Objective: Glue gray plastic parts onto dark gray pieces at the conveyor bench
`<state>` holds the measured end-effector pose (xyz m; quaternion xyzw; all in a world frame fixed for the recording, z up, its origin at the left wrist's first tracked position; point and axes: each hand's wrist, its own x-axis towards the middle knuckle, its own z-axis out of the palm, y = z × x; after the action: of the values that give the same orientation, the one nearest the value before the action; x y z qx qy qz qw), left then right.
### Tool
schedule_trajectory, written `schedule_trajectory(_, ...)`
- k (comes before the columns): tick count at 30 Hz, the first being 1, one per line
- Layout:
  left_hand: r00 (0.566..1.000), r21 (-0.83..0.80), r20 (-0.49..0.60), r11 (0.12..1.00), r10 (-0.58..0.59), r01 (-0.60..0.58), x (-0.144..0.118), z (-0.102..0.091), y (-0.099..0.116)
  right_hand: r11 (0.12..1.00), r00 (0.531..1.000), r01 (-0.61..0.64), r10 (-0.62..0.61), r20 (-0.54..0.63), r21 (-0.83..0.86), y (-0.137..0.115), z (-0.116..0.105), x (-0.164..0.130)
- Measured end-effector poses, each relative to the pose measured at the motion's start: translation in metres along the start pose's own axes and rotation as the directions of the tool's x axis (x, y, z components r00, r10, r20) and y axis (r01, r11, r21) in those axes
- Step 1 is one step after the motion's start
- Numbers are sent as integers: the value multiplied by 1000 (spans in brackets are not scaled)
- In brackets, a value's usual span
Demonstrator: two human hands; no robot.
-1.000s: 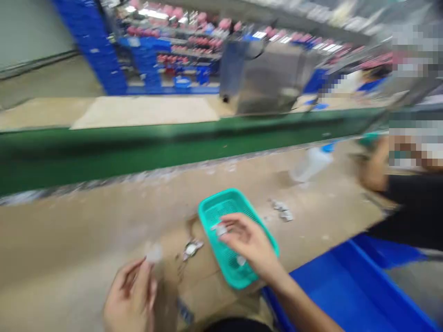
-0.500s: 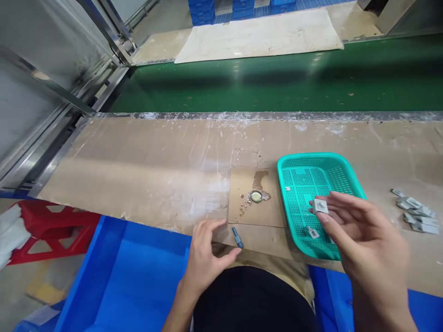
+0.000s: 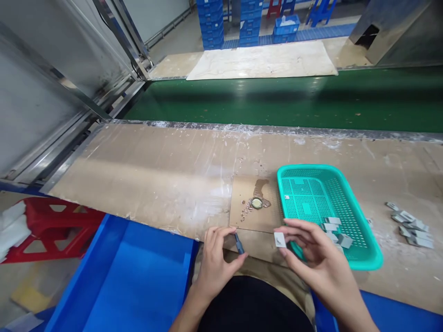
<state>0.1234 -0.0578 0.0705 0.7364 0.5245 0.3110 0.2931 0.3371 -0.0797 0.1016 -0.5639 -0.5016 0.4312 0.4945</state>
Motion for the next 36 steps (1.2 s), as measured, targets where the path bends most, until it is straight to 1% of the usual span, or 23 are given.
schedule_trajectory(2,999,-131,-17,991,-37,34,1,1,7,987,989,-112,100,106,116,-3,9,-4)
schedule_trajectory(3,999,-204,-31,978,-42,35,2,1,11,965,976,-182,153,155,191,-5,14,-5)
schedule_trajectory(5,998,-349,-54,937,-24,4,6,2,20,890,944,-308,242,225,336,-9,22,-5)
schedule_trajectory(7,998,-470,-59,882,10,-37,10,2,29,806,922,-383,301,244,452,-15,28,-3)
schedule_trajectory(10,997,-588,-68,806,36,-69,19,2,39,704,908,-419,343,242,574,-22,31,2)
schedule_trajectory(12,996,-636,-78,767,46,-85,24,2,41,646,899,-435,354,259,627,-25,32,6)
schedule_trajectory(13,996,-646,-76,758,54,-90,27,2,42,622,894,-443,359,267,645,-26,32,8)
schedule_trajectory(15,995,-629,-66,771,77,-101,31,3,41,592,890,-444,379,254,673,-27,34,12)
schedule_trajectory(17,993,-581,-56,805,104,-117,36,3,40,589,894,-422,396,210,689,-27,36,17)
schedule_trajectory(20,988,-531,-73,833,138,-156,43,3,38,616,905,-388,395,157,685,-28,37,24)
schedule_trajectory(27,972,-532,-110,814,207,-234,57,2,40,682,924,-333,375,79,651,-30,37,35)
schedule_trajectory(31,975,-502,-121,836,188,-223,59,1,42,717,937,-275,348,13,640,-26,38,36)
schedule_trajectory(36,976,-457,-105,863,189,-216,60,8,40,727,923,-277,384,-37,628,-27,33,41)
